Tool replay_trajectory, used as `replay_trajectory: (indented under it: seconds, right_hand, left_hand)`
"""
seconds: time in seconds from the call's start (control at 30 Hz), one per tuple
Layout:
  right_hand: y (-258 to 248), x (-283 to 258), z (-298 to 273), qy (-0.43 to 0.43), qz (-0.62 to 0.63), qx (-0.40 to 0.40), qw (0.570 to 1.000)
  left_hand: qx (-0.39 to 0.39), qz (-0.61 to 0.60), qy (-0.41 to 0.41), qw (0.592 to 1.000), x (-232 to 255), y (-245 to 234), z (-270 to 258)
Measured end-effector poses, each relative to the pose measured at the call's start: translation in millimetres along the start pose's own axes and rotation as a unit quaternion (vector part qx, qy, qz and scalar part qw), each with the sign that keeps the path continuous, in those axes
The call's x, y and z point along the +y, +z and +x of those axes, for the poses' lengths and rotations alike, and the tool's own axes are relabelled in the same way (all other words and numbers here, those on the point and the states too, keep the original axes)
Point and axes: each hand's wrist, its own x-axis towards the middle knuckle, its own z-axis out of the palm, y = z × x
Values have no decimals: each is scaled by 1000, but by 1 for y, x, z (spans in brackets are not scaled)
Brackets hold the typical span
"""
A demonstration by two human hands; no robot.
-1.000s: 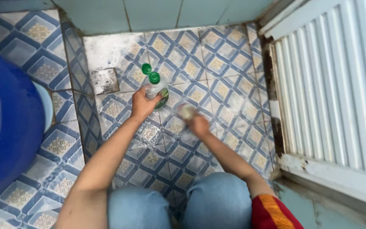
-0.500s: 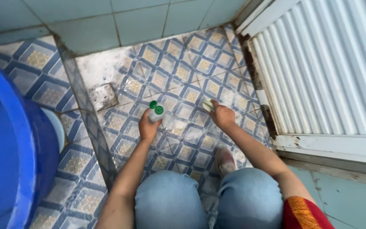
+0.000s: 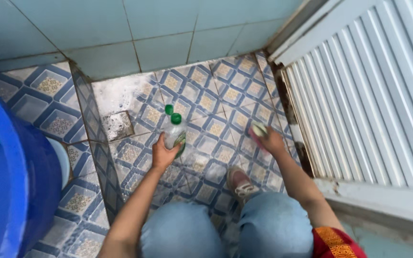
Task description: The person squats on a tiled floor and scrubs the floor and lower wall with a brush while applying liquid detergent from a bottle. They rinse the brush in a blue bucket and continue scrubbing different sections of the floor and wall.
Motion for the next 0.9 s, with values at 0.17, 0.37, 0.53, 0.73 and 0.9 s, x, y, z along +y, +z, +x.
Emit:
replay_trajectory:
  seconds: [0.17,0.37,0.53,0.73,0.9]
  right_hand:
    - [21,67,-7,94,69,101,988]
    - [113,37,90,53,118,113,985]
    - [219,-75,81,-248,-49,-98,963]
    - [130,20,164,25,-69,-171,983]
    - [133,28,217,-3,41,98,994]
  left_hand:
    - [-105,64,-18,992,49,-26,22]
    - [-158,161,-135,965,95,-46,46]
    - [-74,280,-38,956,115,-42,76]
    - [-38,210,-105,971,129,-44,69]
    - [-30,234,-126,964,136,-50,62]
